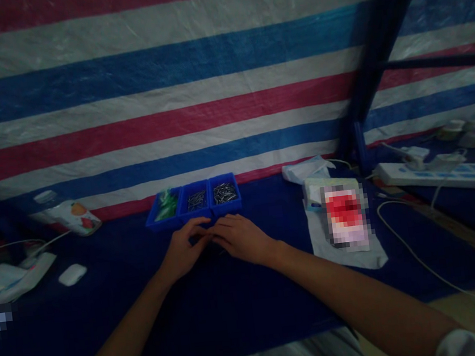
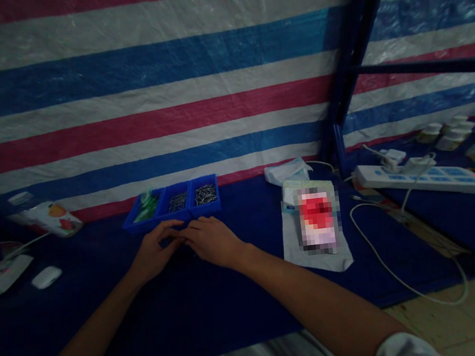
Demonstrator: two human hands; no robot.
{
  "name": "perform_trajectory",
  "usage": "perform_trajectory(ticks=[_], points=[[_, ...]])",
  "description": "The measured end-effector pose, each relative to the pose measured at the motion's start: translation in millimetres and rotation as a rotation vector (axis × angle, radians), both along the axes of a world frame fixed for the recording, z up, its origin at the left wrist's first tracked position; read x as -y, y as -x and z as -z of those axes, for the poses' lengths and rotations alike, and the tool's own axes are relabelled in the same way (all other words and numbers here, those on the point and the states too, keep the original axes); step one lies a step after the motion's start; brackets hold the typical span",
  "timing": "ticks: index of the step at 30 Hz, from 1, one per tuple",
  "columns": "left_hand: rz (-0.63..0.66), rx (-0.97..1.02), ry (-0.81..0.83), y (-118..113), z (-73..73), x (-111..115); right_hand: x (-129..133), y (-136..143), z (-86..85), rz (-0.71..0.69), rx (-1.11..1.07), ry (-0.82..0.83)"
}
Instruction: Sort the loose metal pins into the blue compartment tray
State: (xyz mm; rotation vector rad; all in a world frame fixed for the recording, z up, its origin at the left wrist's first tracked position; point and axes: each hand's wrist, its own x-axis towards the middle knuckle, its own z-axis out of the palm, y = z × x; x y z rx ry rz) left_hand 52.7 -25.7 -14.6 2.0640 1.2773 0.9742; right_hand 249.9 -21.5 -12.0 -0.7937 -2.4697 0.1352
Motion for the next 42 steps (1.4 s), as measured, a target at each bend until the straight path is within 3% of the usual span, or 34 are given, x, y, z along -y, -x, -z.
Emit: perform_trajectory(ticks=[12, 18, 25, 33, 37, 42], points=[[-0.086, -0.03, -0.093, 1, -5.4, 1, 0, -5, 1.8, 0.041, -0.035, 0.056], [-0.106, -0.16, -0.093, 11, -5.2, -5, -6, -7, 1.2, 0.062, -0.27, 0.159], [0.153, -0.373, -0.065, 8, -4.6, 1, -15, -6, -4.4, 0.167, -0.788, 0.746], [0.174, -0.397, -0.051, 2, 1.9, 2, -26, 8, -10.4, 0.237, -0.885, 1.193], [0.19, -0.398, -0.062, 0, 3.0, 2, -43, 27, -21.3, 0.269, -0.895, 1.168], [0.203, -0.416, -0.048, -2, 0.4, 4, -41, 8, -12.9, 0.272, -0.606, 0.794]])
